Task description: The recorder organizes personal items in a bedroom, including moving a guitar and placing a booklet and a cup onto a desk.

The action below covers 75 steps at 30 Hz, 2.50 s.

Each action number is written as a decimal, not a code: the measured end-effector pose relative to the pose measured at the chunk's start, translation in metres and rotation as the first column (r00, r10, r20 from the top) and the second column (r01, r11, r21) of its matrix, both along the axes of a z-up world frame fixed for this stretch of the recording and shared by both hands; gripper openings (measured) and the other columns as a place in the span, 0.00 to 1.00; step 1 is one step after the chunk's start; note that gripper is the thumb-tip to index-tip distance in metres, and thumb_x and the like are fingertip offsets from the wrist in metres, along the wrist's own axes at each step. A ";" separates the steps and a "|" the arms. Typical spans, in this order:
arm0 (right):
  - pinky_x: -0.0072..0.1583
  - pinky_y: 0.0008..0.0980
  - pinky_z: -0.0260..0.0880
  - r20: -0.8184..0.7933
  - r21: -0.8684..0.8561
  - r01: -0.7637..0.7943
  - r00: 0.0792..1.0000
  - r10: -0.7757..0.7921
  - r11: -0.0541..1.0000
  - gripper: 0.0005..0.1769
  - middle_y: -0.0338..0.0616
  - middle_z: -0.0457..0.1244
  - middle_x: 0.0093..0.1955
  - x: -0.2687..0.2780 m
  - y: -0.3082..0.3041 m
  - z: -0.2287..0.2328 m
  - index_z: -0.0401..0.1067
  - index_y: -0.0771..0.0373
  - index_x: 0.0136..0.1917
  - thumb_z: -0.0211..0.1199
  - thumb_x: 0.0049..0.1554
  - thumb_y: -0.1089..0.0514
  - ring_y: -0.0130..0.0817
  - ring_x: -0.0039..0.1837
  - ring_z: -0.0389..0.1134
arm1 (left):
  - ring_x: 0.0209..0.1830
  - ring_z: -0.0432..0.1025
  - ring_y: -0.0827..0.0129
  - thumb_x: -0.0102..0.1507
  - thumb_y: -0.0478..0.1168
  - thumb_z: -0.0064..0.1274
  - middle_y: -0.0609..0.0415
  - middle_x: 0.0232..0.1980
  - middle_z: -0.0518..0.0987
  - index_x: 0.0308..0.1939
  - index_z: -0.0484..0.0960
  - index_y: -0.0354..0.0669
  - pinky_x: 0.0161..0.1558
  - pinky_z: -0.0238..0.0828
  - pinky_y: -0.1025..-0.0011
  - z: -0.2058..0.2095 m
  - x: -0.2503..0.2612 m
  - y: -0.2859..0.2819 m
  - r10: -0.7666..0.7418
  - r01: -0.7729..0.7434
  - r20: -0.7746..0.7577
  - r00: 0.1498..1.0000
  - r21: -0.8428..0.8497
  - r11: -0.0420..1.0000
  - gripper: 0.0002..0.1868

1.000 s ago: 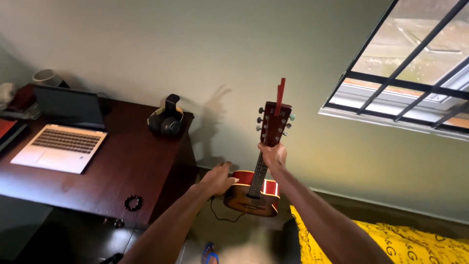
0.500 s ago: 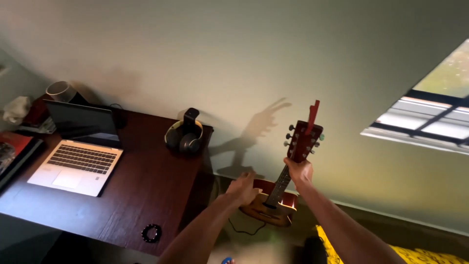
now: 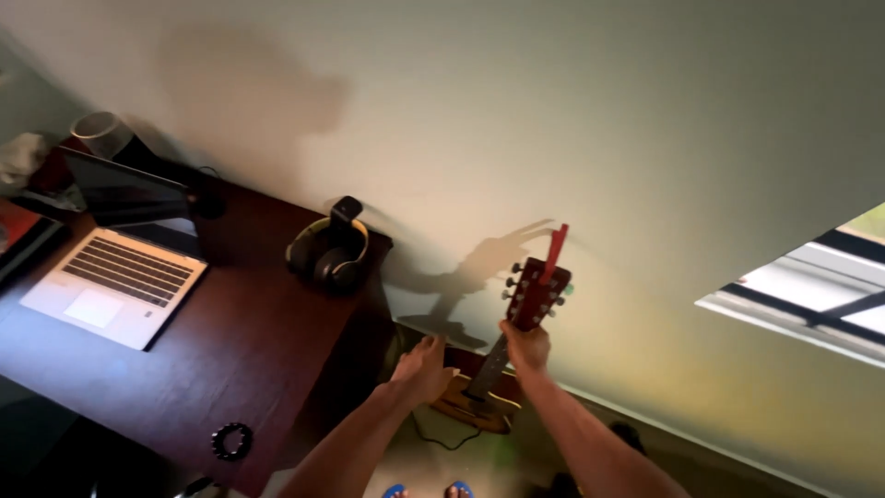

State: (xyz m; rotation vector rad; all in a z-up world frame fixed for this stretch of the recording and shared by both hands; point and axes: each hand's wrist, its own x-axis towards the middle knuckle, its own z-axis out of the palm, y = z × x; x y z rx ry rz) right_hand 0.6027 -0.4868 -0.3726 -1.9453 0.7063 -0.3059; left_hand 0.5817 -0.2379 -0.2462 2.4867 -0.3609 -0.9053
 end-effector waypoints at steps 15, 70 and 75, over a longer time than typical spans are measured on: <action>0.50 0.45 0.74 -0.013 0.036 -0.029 0.999 0.030 0.999 0.26 0.51 0.74 0.40 -0.002 0.018 0.003 0.81 0.64 0.46 0.72 0.44 0.41 0.47 0.46 0.77 | 0.70 0.64 0.48 0.65 0.45 0.55 0.44 0.68 0.66 0.74 0.56 0.44 0.67 0.61 0.52 0.004 -0.003 -0.035 0.063 -0.062 0.080 0.995 -0.019 0.998 0.36; 0.55 0.44 0.73 -0.024 -0.026 -0.082 0.996 0.082 0.996 0.46 0.56 0.71 0.52 -0.003 0.020 -0.023 0.67 0.73 0.59 0.78 0.43 0.35 0.50 0.53 0.75 | 0.75 0.59 0.51 0.67 0.47 0.55 0.43 0.72 0.63 0.76 0.53 0.41 0.72 0.55 0.52 0.001 0.001 -0.023 0.019 -0.020 0.043 0.999 0.020 1.000 0.39; 0.57 0.44 0.72 -0.019 -0.085 -0.074 0.997 0.073 0.994 0.49 0.58 0.71 0.54 0.001 0.019 -0.024 0.66 0.74 0.61 0.78 0.43 0.35 0.51 0.55 0.73 | 0.76 0.57 0.50 0.67 0.47 0.55 0.43 0.73 0.61 0.77 0.50 0.40 0.72 0.54 0.51 0.005 0.004 -0.024 0.016 -0.016 0.083 0.996 0.005 1.000 0.41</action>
